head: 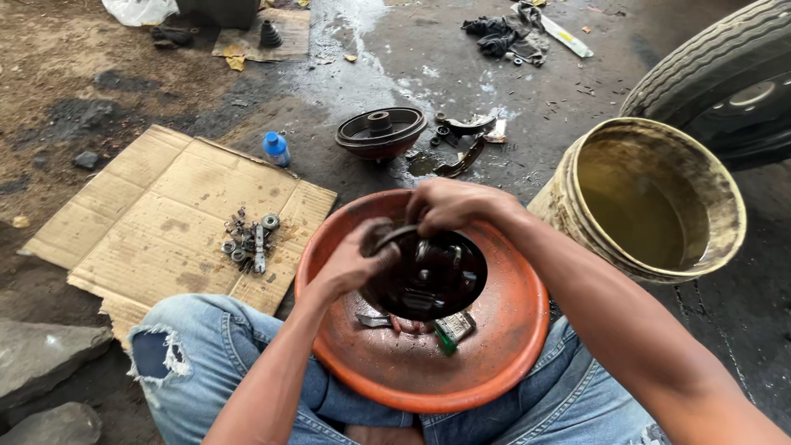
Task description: The person sits on the ground and scrubs greasy mechanical parts in a red basin filled with dark liquid. They use a brush and their hands to clean the parts, occasionally dipping them into the liquid and rinsing them with water from a nearby bucket.
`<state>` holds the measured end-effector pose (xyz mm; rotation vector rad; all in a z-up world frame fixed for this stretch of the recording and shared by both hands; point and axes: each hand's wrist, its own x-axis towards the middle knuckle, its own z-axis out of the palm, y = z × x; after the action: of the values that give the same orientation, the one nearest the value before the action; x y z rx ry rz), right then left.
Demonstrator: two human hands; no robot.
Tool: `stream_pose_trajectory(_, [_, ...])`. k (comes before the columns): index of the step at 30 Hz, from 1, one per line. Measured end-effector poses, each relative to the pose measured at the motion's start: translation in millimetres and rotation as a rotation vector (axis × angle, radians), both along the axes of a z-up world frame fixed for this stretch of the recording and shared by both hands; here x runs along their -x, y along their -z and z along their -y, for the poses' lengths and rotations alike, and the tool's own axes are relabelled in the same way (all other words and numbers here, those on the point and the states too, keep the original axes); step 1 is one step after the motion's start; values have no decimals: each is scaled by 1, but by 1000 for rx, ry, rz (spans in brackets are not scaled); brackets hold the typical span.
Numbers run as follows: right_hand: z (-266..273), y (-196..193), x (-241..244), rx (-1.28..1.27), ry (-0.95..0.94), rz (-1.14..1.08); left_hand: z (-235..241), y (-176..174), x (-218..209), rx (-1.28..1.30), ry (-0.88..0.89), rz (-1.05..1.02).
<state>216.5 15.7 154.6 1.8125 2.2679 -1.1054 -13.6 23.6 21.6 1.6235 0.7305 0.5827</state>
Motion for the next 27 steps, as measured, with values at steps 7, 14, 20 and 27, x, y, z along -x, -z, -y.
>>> stream_pose_trajectory(7, [-22, 1, 50, 22, -117, 150, 11, -4, -3, 268, 4, -148])
stream_pose_trajectory(14, [-5, 54, 17, -259, 275, -206, 4, 19, 4, 332, -262, -151])
stream_pose_trajectory(20, [97, 143, -22, 150, 154, 197, -10, 1, 11, 373, -296, -127])
stream_pose_trajectory(27, [95, 174, -23, 368, 184, 263, -13, -7, 14, 101, -325, -16])
